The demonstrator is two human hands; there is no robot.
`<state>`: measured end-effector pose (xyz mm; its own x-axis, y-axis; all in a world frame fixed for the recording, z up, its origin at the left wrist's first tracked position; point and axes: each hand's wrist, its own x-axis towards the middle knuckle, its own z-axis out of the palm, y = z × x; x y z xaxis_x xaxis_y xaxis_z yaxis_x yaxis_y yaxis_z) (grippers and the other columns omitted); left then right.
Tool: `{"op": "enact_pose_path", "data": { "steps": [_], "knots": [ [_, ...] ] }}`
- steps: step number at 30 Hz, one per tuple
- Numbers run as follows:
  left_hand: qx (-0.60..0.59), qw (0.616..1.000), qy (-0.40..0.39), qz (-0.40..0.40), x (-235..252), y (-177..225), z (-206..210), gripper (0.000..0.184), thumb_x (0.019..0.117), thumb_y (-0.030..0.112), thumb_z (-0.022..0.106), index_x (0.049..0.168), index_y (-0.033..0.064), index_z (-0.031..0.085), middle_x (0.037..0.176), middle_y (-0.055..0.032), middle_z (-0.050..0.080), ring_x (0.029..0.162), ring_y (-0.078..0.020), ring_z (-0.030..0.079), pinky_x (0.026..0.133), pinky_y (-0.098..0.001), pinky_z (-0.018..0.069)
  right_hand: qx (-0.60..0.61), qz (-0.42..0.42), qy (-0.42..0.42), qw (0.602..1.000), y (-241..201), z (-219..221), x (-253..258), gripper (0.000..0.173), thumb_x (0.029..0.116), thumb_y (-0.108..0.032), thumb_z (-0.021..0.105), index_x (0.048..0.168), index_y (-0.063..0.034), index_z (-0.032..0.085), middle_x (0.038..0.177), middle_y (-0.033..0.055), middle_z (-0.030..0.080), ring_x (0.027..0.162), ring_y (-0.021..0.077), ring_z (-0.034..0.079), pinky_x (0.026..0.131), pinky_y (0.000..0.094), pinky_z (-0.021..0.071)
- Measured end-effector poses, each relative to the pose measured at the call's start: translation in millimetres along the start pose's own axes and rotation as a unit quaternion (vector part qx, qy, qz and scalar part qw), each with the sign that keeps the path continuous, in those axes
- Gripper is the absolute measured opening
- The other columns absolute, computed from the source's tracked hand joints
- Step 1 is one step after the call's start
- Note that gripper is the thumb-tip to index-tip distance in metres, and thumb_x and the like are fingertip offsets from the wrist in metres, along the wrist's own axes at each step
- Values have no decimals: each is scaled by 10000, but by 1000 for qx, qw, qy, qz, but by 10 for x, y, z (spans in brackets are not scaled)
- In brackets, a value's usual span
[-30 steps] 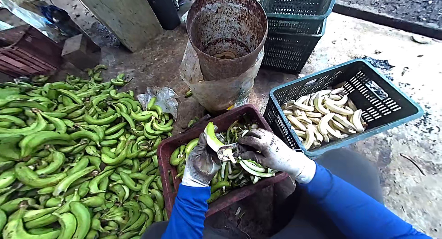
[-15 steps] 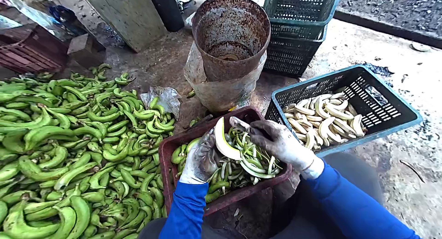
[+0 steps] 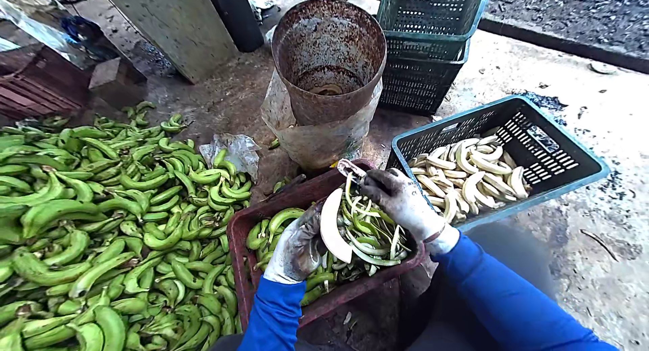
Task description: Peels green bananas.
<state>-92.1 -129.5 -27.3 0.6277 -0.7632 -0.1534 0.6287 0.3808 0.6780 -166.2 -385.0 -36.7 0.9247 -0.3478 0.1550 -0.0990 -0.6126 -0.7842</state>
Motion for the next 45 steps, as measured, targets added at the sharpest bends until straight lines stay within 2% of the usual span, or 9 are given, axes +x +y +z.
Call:
{"op": "enact_pose_path", "data": {
  "steps": [8,12,18,22,26,30,33,38,45],
  "knots": [
    [70,990,107,61,54,-71,-7,411,1060,160,503,1449,30,477,1245,-220,643,1076,-311,674,914,-503,583,99,-15,-67,993,-277,75,-274,766,752,-513,877,1422,-259,606,1210,7,669,1038,136,657,911,425,592],
    [117,976,175,63,94,-213,188,273,1078,155,404,1194,27,615,971,-119,705,834,-177,695,710,-339,608,-2,-81,-98,992,-326,363,-387,788,818,-423,803,1533,-272,507,1179,20,732,1084,172,676,986,454,544],
    [282,920,234,141,-272,652,131,344,1070,289,518,1385,162,568,1138,-35,690,872,-166,705,733,-348,620,-140,37,109,983,96,-514,-315,561,933,-297,726,1461,-217,557,1110,154,713,909,341,702,731,624,556],
    [240,846,393,271,-603,1204,-83,309,1032,251,563,1319,137,588,1079,-42,672,872,-224,697,775,-439,617,-115,171,236,950,471,-912,-147,611,874,-367,738,1412,-156,539,1249,163,644,1102,347,637,896,642,510],
    [137,835,435,309,-730,1340,-346,241,1020,258,579,1227,136,592,981,-28,662,822,-205,684,757,-429,608,1,98,138,986,12,-212,-213,520,844,-262,832,1256,-61,585,1018,100,682,879,217,680,785,487,591],
    [145,853,407,294,-641,1268,-324,263,1022,236,594,1247,99,602,1018,-57,672,819,-206,688,718,-412,615,-55,5,-122,991,-343,891,-249,386,841,-289,799,1157,-99,683,1016,96,700,903,250,683,814,539,583],
    [205,841,420,274,-596,1221,-389,298,1035,265,581,1280,97,614,1079,-76,671,829,-208,693,728,-409,620,-139,13,-215,967,-352,1659,-56,439,924,-382,671,1326,-206,660,1223,105,692,1104,295,669,940,588,539],
    [205,846,420,257,-611,1255,-468,287,1034,277,589,1260,106,636,1054,-88,675,808,-212,688,712,-405,611,-285,64,-219,931,11,2682,244,623,961,-365,585,1551,-217,453,1441,189,578,1305,447,548,1023,667,456],
    [572,741,340,89,-746,1225,-470,502,1038,485,514,1453,204,522,1252,-123,678,1020,-289,697,841,-554,578,-18,169,-108,979,35,2281,63,531,833,-264,751,1355,-213,664,1203,74,714,1107,230,677,973,519,552]
  ]
}}
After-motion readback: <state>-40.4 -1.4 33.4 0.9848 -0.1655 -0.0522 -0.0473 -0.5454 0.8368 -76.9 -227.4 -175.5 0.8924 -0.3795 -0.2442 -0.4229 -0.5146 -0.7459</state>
